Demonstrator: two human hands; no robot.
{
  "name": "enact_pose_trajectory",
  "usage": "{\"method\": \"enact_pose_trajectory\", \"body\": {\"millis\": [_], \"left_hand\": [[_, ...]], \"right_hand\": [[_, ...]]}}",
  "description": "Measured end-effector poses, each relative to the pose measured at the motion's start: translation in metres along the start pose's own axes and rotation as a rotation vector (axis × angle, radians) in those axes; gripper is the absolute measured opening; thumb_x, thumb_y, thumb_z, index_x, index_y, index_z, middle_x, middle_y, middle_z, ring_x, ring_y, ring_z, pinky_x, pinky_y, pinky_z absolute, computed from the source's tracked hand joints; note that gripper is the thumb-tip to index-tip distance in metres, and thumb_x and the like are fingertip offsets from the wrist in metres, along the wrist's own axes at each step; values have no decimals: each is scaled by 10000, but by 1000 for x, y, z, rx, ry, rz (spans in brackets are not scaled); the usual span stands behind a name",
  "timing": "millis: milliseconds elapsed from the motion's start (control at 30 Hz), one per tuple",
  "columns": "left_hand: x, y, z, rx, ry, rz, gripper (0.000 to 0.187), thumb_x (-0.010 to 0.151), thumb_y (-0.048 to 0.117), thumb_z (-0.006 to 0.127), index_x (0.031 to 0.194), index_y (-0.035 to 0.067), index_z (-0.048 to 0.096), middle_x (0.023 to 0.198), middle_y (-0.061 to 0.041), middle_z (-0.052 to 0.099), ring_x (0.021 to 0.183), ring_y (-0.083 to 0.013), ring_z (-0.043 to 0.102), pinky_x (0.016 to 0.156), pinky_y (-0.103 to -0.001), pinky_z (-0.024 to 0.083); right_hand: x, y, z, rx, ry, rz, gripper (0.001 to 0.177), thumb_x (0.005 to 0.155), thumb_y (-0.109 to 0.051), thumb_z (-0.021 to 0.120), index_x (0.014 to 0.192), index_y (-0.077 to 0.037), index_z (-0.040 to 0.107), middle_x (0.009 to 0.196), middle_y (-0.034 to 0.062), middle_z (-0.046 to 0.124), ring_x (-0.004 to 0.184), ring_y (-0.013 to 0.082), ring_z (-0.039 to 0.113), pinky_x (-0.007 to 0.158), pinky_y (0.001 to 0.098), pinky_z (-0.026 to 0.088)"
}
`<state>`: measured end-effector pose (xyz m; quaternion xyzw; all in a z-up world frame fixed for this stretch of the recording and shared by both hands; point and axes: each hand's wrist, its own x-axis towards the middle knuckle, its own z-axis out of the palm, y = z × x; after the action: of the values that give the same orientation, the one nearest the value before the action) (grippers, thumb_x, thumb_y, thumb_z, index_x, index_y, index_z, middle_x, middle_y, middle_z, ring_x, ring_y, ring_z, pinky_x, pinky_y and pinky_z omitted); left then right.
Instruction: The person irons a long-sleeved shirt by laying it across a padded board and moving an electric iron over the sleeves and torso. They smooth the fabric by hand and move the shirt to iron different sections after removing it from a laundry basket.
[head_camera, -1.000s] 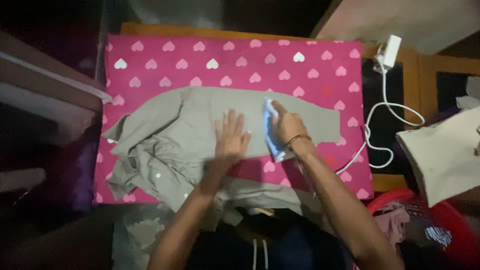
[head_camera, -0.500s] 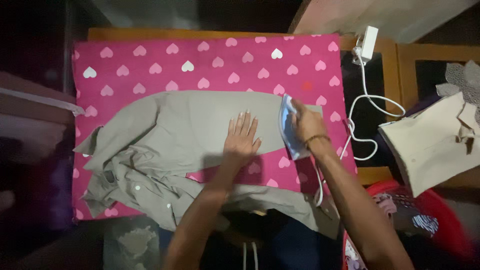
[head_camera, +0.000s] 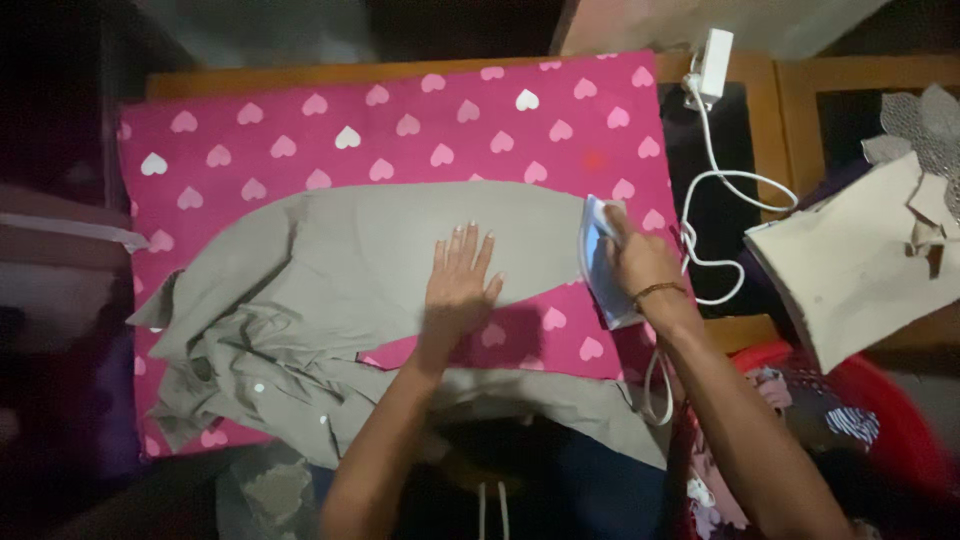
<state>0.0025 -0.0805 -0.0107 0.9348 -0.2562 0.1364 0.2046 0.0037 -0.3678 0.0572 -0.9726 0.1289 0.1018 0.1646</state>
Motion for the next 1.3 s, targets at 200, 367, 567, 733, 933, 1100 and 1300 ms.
{"method": "enact_pose_trajectory", "body": {"millis": [200,367,567,733,933,1100,1300], "left_hand": [[-2,-11,23,35,-183,-39,679,969,433,580,1519,53,464,1602,-237,366,1475,-424,339,1210,-588,241],[-2,-18,23,64,-391,-34,883,907,610,552,1582,83,336,1654,-230,224,1536,-401,178,1240,-560,131],[-25,-36,-43,46,-501,9,1029,770,714,653,1561,127,353,1637,-239,248,1523,-410,199,1222,-555,140],[-66,-72,-87,123,-508,-64,1057,720,675,726,1522,84,373,1571,-295,266,1466,-458,233,1200,-560,174],[-100,-88,-124,98,-296,-173,873,704,481,768,1391,19,490,1447,-291,406,1345,-471,378,1131,-547,316],[-118,-81,-130,72,-233,-327,566,721,279,766,1200,27,602,1228,-219,551,1182,-419,514,1010,-509,418],[-119,-94,-120,-24,17,-308,353,880,201,652,1142,-34,623,1101,-248,662,1060,-401,615,996,-540,448]], "right_hand": [[-5,48,-7,21,53,113,506,954,-279,631,1452,-286,544,1064,314,692,1015,527,648,897,586,520],[-15,86,-10,49,56,126,538,933,-288,641,1461,-310,535,1142,274,698,1077,500,653,937,567,520],[-9,85,-33,-53,-46,161,616,907,-343,687,1491,-334,489,1194,311,640,1104,527,621,937,573,510],[-23,53,-41,-301,331,-150,727,822,-359,799,1453,-99,550,1129,321,596,1048,468,598,880,543,494],[-26,-3,21,-85,351,-606,404,812,-232,729,1194,-137,641,1152,203,585,1114,403,551,958,526,454],[-37,-17,44,-211,186,-479,268,928,-141,555,1192,-136,602,1179,175,580,1177,385,542,1007,496,446],[-19,-5,54,36,154,-328,200,942,-186,587,1077,-98,705,1112,170,634,1104,393,573,952,499,462]]}}
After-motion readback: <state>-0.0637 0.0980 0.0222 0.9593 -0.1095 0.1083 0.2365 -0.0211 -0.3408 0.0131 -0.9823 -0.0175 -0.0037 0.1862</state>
